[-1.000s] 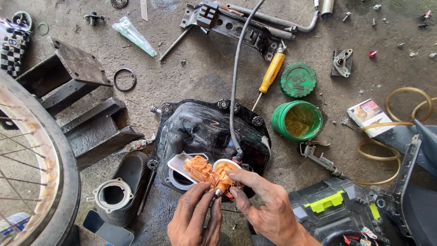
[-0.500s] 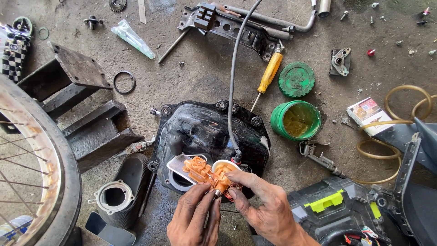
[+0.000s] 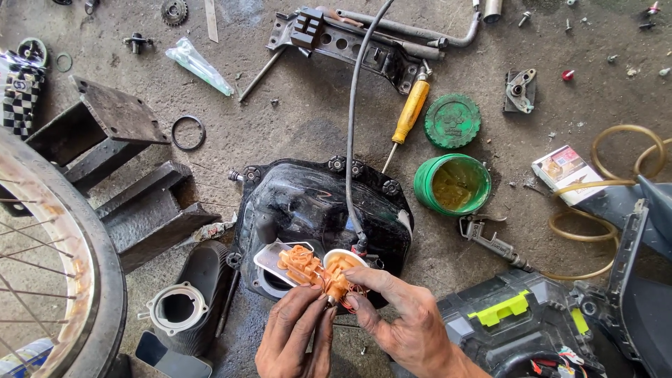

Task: The person handles a small metallic component, then picks up an orange plastic electrical connector with wires. They manipulate the connector and wires, separating and repositioning them, and use a white cloth to wipe the connector. The person continues to adjust the wires and connector throughout the clip.

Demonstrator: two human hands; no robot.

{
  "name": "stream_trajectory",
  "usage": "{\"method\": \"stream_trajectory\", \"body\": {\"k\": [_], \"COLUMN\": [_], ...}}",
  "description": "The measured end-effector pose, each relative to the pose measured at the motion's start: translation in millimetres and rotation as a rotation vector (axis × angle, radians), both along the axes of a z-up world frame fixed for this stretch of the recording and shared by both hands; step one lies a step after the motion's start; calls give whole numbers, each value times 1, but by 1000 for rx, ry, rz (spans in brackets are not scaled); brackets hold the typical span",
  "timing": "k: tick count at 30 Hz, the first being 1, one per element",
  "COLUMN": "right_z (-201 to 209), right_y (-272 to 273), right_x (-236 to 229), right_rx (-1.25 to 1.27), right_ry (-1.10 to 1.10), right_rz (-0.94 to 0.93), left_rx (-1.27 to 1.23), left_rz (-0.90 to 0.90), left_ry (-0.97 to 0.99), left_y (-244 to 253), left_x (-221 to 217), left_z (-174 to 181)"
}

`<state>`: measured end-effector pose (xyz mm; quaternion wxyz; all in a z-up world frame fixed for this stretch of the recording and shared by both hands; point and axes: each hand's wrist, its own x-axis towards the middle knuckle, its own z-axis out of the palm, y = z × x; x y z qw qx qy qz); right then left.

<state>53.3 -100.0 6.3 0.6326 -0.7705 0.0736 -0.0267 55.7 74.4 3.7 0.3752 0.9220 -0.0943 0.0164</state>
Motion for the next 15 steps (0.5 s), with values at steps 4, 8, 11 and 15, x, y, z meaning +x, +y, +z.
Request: {"method": "stream_trajectory", "body": {"k": [4,8,11,15], "right_z": [-2,-2,-1,-3], "right_y": [1,0,0,1], "right_x": [0,0,0,-1], "right_rx": [23,7,-12,-1], "right_ry": [-5,-10,-3,-5], "right_rz": [-6,-12,-13,-19], "left_rx": [-18,-35,-46,-5], "left_rz": [0,-3,9,13], "left_ry": [-10,-22,-39,-19], "left_y": [1,-1,-1,-1], "left_x": [-2,-3,-4,-4], "left_z": [-4,-5,-6,-6]}}
